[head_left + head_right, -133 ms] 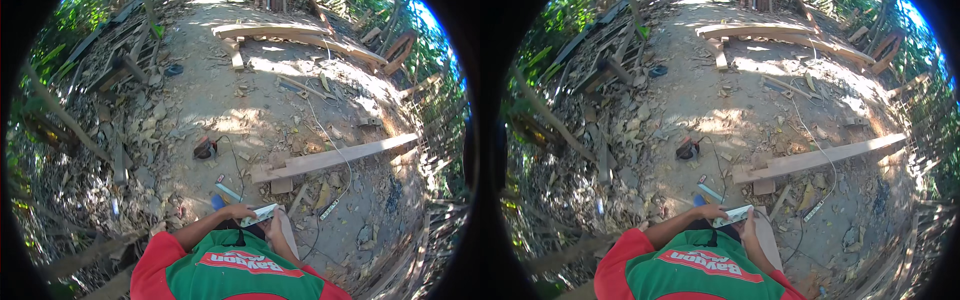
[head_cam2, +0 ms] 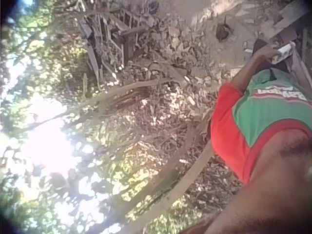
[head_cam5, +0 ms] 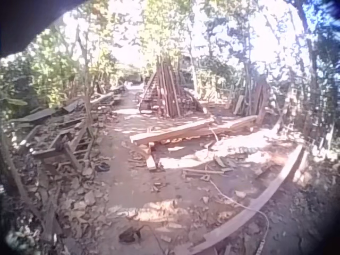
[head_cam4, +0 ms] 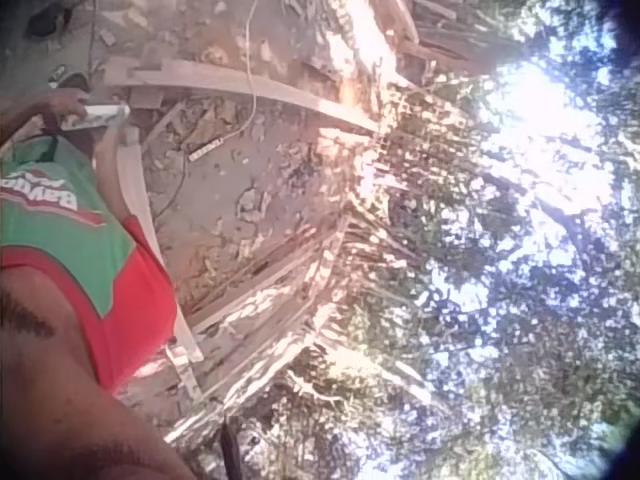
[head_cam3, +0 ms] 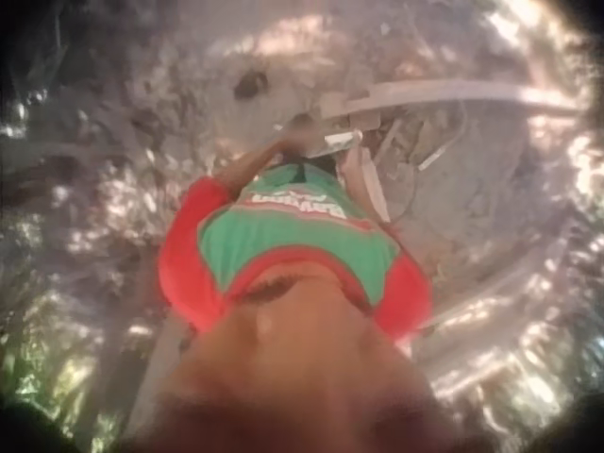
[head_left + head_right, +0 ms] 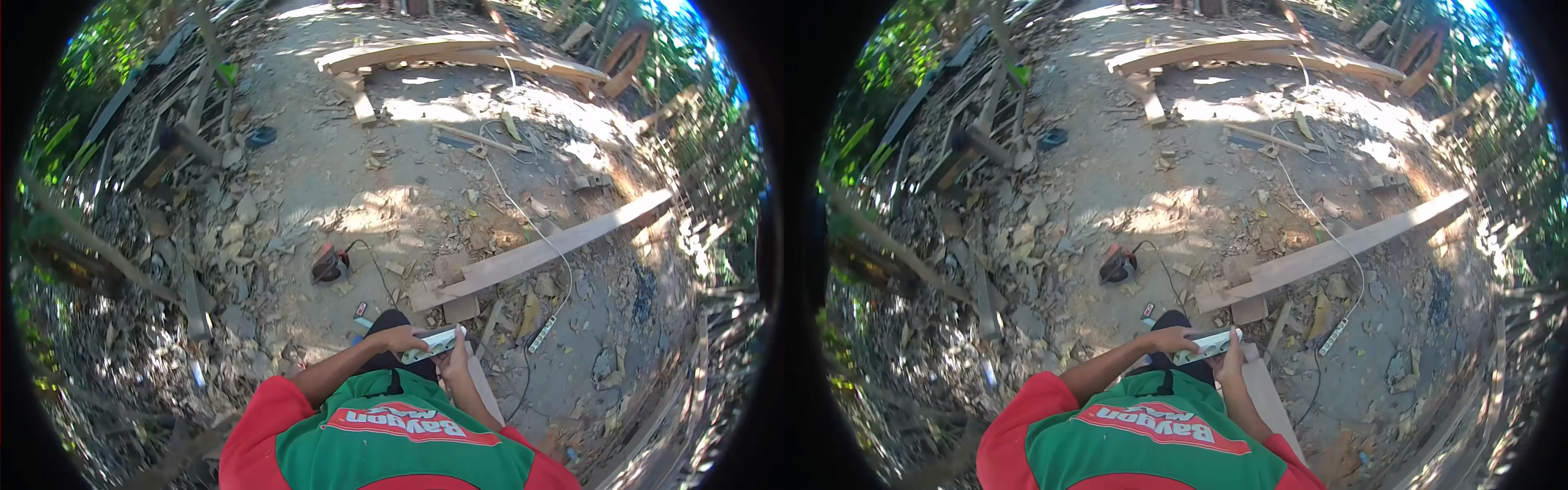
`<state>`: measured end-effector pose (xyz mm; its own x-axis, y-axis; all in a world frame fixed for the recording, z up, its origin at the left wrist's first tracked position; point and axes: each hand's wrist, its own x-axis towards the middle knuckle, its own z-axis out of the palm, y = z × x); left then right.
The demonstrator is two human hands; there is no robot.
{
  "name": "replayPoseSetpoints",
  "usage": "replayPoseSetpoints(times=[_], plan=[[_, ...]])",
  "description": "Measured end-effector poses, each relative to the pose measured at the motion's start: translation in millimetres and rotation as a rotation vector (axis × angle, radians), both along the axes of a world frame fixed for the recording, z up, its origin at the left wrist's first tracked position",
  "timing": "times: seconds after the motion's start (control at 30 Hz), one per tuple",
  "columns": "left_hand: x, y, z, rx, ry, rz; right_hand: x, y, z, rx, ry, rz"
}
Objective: The person plugs a circular saw into a power strip and uses a speed square and a pencil to mark a wooden beam. They then cut the beam with the circular saw, moving to different sections to repeat the marking and cutting process.
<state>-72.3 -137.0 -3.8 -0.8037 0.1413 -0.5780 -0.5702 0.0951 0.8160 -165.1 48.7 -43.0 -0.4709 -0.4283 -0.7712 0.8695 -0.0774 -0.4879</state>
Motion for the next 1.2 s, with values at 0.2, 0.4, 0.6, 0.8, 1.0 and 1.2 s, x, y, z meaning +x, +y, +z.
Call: replayPoseSetpoints(times=[0.2, 0.4, 0.6, 0.8, 1.0, 1.2], plan=[[-47.1, -66.2, 21.8, 0.036, -0.004, 0.009, -58.4, -47.5, -15.9, 0.196, -0.014, -0.14], [-88.7, -173.6, -23.0, 0.051, -0.156, 0.175, -135.4, -172.9, -31.0, 0.288, -0.005, -0.043], [-257.3, -297.8, -65.0, -0.094, -0.02, 0.035, -290.2, -282.0, -106.8, 0.503, 0.191, -0.285], [-440.9, -316.5, -1.0, -0.116, -0.332, -0.346, -359.6, -295.2, -69.2, 0.418, 0.107, -0.561], [-558.1, -276.3, -19.8, -0.267, -0.251, -1.0, -376.3, -292.6, -21.9, 0.47, 0.112, -0.829], [-571.9, -218.8, -67.4, -0.135, -0.434, -1.336, -303.5, -335.6, -28.8, 0.509, 0.065, -1.24]])
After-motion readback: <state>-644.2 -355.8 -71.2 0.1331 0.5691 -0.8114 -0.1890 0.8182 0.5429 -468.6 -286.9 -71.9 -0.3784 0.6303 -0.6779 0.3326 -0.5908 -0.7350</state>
